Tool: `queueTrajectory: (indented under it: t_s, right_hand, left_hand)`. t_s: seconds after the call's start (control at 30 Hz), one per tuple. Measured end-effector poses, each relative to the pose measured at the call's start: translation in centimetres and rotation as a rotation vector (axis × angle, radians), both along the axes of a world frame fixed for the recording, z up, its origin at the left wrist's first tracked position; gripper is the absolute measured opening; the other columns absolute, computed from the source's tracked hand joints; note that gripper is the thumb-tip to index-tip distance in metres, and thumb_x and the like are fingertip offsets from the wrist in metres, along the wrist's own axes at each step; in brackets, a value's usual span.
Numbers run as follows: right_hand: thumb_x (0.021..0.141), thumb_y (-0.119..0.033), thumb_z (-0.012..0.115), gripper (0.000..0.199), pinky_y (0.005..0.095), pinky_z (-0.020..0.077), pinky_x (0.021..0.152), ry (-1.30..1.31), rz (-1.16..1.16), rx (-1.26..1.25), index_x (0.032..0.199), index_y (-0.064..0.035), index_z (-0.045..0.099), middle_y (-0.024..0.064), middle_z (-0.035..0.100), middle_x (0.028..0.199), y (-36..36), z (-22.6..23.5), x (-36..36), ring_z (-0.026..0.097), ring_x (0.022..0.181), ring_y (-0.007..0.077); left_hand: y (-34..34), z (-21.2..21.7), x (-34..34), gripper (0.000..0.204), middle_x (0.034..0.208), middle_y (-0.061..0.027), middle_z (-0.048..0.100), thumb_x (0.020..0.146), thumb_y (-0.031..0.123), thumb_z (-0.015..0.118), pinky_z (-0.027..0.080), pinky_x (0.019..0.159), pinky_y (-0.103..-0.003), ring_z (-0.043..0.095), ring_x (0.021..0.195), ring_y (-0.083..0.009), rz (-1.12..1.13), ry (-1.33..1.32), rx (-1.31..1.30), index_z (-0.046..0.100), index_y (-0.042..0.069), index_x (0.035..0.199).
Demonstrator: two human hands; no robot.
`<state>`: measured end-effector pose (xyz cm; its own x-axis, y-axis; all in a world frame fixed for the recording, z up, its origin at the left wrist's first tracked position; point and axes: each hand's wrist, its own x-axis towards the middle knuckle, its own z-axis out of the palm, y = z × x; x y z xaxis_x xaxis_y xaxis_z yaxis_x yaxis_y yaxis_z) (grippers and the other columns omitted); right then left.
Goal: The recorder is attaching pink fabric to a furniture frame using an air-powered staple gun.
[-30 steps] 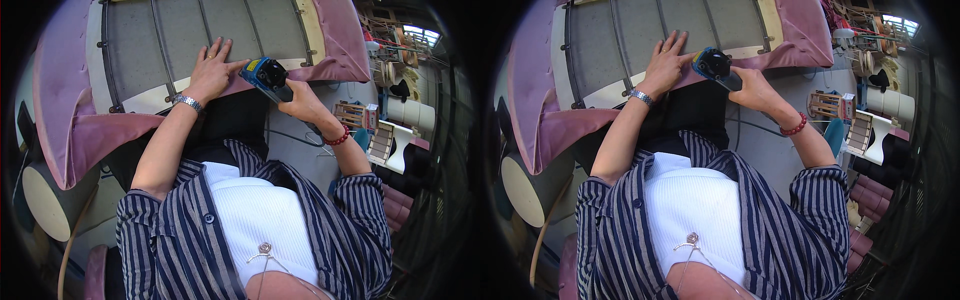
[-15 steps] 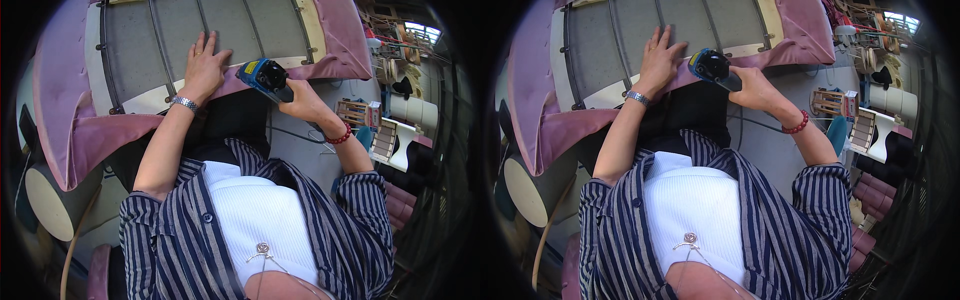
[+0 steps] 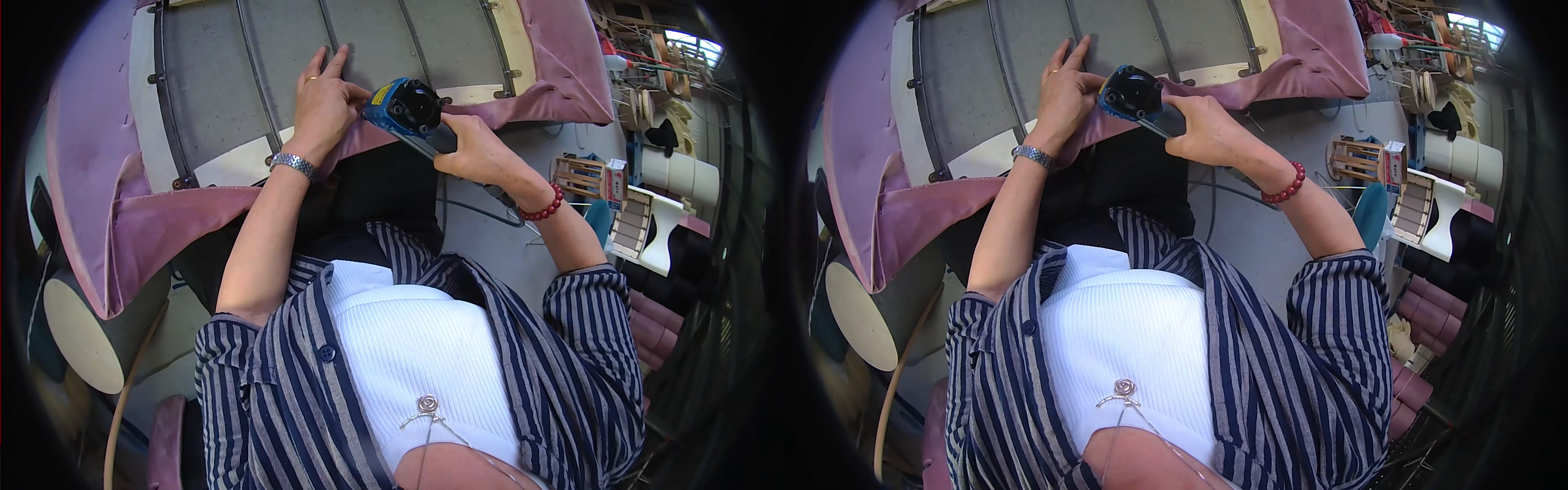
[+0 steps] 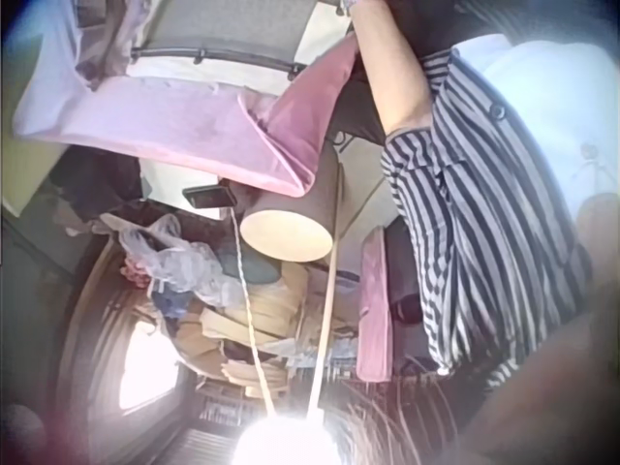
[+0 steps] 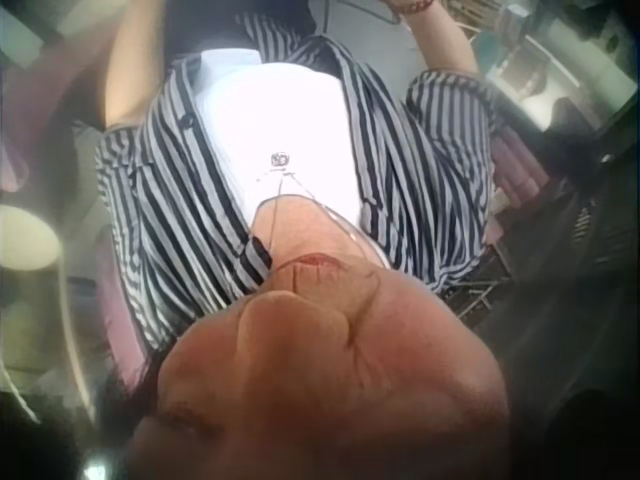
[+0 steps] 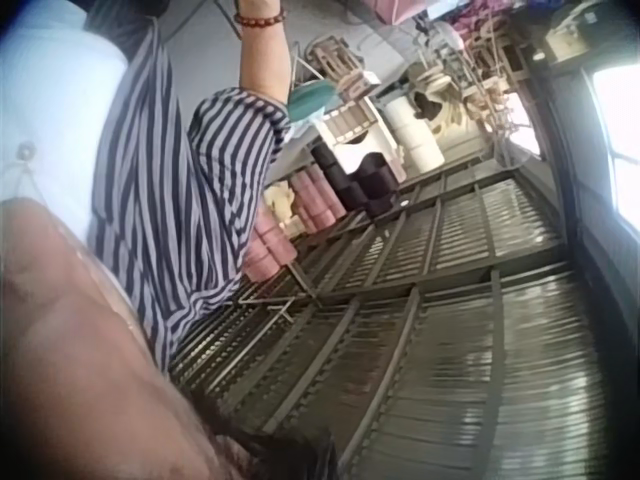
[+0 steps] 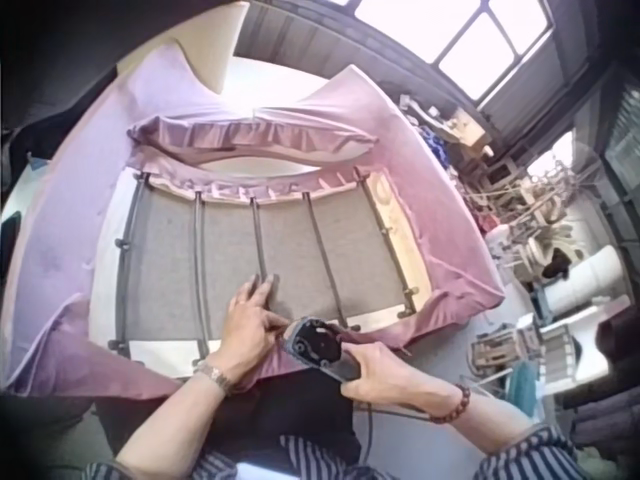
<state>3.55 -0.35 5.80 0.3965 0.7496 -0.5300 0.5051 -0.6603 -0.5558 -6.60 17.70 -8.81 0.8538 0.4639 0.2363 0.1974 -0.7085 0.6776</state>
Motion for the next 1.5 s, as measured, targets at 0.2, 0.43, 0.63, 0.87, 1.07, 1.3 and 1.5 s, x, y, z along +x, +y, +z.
queueTrajectory:
  t_s: [0.2, 0.43, 0.63, 0.87, 1.07, 1.3, 1.5]
  right_hand:
    - [0.068, -0.007, 0.063, 0.059, 0.0344, 0.0511, 0.074, -0.037, 0.008, 0.008, 0.125, 0.0044, 0.058, 0.0224, 0.067, 0.082, 0.2, -0.3, -0.2, 0.066, 0.074, 0.0266]
    - [0.069, -0.007, 0.063, 0.056, 0.0353, 0.0508, 0.077, 0.076, -0.043, -0.112, 0.124, 0.0047, 0.058, 0.0248, 0.067, 0.088, 0.5, 0.4, 0.0, 0.066, 0.081, 0.0284]
    - [0.069, -0.007, 0.063, 0.056, 0.0356, 0.0507, 0.079, -0.001, -0.004, 0.000, 0.124, 0.0048, 0.057, 0.0236, 0.067, 0.089, 0.0, -0.7, -0.3, 0.066, 0.081, 0.0272]
    - [0.071, -0.008, 0.063, 0.053, 0.0308, 0.0473, 0.058, 0.118, -0.138, -0.018, 0.122, 0.0041, 0.059, 0.0114, 0.063, 0.074, -0.8, -0.5, 0.4, 0.059, 0.061, 0.0161]
    - [0.075, -0.013, 0.070, 0.054, 0.0276, 0.0436, 0.053, 0.132, -0.338, 0.103, 0.125, 0.0016, 0.058, 0.0025, 0.059, 0.073, -3.2, 1.4, 0.2, 0.053, 0.057, 0.0090]
    - [0.082, -0.014, 0.067, 0.048, 0.0353, 0.0492, 0.073, -0.303, -0.212, 0.256, 0.126, 0.0011, 0.055, 0.0180, 0.065, 0.089, -3.2, 2.0, 0.0, 0.064, 0.079, 0.0281]
    - [0.087, -0.018, 0.067, 0.063, 0.0500, 0.0514, 0.081, -0.945, -0.114, 0.049, 0.144, -0.0161, 0.042, 0.0241, 0.065, 0.104, 0.6, 2.2, -1.3, 0.064, 0.094, 0.0431]
  left_hand:
    - [0.7, -0.7, 0.1, 0.019, 0.146, -0.0098, 0.049, 0.075, 0.009, 0.072, 0.031, 0.111, -0.051, 0.035, 0.139, -0.0377, 0.006, -0.019, -0.095, 0.078, 0.018, 0.091]
    - [-1.0, 3.0, -4.1, 0.020, 0.139, -0.0187, 0.054, 0.069, 0.017, 0.079, 0.034, 0.108, -0.050, 0.039, 0.136, -0.0379, 0.015, 0.108, 0.059, 0.073, 0.005, 0.084]
    - [-1.9, 2.8, -5.0, 0.017, 0.132, -0.0221, 0.058, 0.072, 0.015, 0.074, 0.035, 0.106, -0.049, 0.044, 0.133, -0.0379, -0.044, 0.080, 0.116, 0.072, 0.000, 0.080]
    - [-1.2, 1.4, -4.6, 0.008, 0.128, -0.0199, 0.062, 0.074, 0.009, 0.068, 0.036, 0.106, -0.048, 0.047, 0.130, -0.0369, 0.030, 0.010, 0.060, 0.069, 0.001, 0.073]
    - [-1.7, 2.9, -4.7, 0.013, 0.126, -0.0185, 0.063, 0.077, 0.009, 0.068, 0.038, 0.106, -0.044, 0.050, 0.128, -0.0352, 0.072, -0.017, 0.027, 0.070, 0.002, 0.088]
    - [-2.2, 15.6, -11.8, 0.032, 0.097, -0.0160, 0.066, 0.082, 0.008, 0.068, 0.049, 0.079, -0.039, 0.062, 0.090, -0.0274, -0.865, -0.558, -1.146, 0.065, -0.003, 0.111]
    - [-6.1, 22.6, -14.3, 0.013, 0.088, -0.0160, 0.063, 0.090, 0.004, 0.060, 0.049, 0.056, -0.032, 0.061, 0.071, -0.0260, -1.160, -0.907, -1.424, 0.069, 0.001, 0.100]
